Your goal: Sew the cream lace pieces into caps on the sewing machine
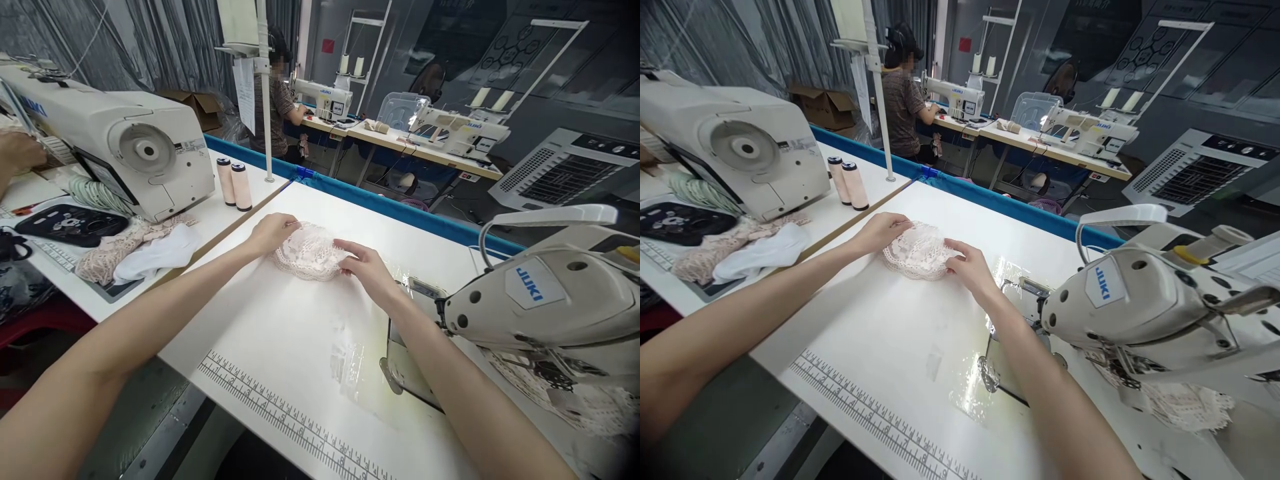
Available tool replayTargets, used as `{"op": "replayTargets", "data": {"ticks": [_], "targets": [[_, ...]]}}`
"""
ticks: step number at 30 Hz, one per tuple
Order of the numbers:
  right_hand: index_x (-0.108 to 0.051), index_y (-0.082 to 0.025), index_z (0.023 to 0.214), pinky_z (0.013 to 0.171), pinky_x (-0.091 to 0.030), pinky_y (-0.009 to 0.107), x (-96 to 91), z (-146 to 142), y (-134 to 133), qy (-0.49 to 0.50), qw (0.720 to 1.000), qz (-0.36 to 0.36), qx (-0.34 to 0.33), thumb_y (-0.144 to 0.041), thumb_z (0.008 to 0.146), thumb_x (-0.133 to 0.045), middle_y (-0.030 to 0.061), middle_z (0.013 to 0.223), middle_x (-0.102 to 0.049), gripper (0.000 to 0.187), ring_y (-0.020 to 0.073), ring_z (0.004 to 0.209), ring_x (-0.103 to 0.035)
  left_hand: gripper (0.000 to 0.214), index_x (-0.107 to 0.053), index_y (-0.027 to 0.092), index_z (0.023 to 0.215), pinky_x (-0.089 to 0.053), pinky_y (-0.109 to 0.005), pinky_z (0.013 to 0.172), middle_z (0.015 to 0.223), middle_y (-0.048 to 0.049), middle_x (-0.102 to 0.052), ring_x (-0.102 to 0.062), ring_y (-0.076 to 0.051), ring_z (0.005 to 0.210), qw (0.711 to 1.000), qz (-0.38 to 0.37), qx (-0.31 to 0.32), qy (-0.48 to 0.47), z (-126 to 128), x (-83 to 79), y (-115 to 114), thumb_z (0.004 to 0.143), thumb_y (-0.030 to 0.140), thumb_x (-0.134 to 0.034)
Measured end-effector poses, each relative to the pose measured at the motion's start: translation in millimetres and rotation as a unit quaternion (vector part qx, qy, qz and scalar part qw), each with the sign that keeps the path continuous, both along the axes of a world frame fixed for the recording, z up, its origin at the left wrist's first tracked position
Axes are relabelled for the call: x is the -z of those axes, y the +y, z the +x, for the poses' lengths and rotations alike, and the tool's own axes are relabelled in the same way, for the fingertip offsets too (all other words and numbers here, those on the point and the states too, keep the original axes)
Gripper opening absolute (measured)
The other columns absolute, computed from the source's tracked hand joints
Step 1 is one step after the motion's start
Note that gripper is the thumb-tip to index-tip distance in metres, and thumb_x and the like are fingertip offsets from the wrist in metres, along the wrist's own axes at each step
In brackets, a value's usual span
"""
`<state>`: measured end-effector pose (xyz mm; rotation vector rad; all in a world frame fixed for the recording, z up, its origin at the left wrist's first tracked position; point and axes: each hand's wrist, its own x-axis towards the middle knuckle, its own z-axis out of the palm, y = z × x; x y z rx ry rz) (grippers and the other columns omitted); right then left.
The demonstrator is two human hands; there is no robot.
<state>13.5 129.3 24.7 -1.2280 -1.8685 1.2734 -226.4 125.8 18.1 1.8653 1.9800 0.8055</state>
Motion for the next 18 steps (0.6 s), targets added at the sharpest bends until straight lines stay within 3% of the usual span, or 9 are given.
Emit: {"op": "replayTargets", "data": {"ticks": [5,12,18], "targets": [[-0.063,-0.015,0.125,0.058,-0.044,0.029,3.7,-1,1,-0.021,1.0,0.001,-0.001,-0.021,0.069,-0.055,-0.0019,0.061,-0.061,0.058,0.0159,0.061,-0.056,0.032,-0.072,0.022,0.086,-0.033,-0.027,0.06,0.074,-0.0024,-0.068,-0.058,-0.019,0.072,1.0,-0.007,0.002,0.01,-1,-0.5,0,0.087,0.042,-0.047],[-0.059,-0.016,0.13,0.064,-0.044,0.03,-6.5,1,-5,-0.04,0.998,0.024,-0.03,-0.02,0.069,-0.054,-0.0027,0.061,-0.061,0.061,0.0171,0.066,-0.059,0.035,-0.071,0.02,0.088,-0.033,-0.027,0.059,0.078,-0.0024,-0.069,-0.057,-0.018,0.071,1.0,-0.009,0.011,0.01,-4,-4.9,-10,0.089,0.043,-0.045],[-0.056,-0.015,0.134,0.055,-0.039,0.027,0.8,1,1,-0.092,0.993,0.066,-0.045,-0.019,0.071,-0.05,-0.0048,0.057,-0.054,0.063,0.0146,0.059,-0.053,0.035,-0.072,0.022,0.094,-0.033,-0.028,0.061,0.081,-0.0042,-0.07,-0.06,-0.021,0.079,0.999,-0.007,-0.005,0.048,-4,2.4,-11,0.091,0.043,-0.043]]}}
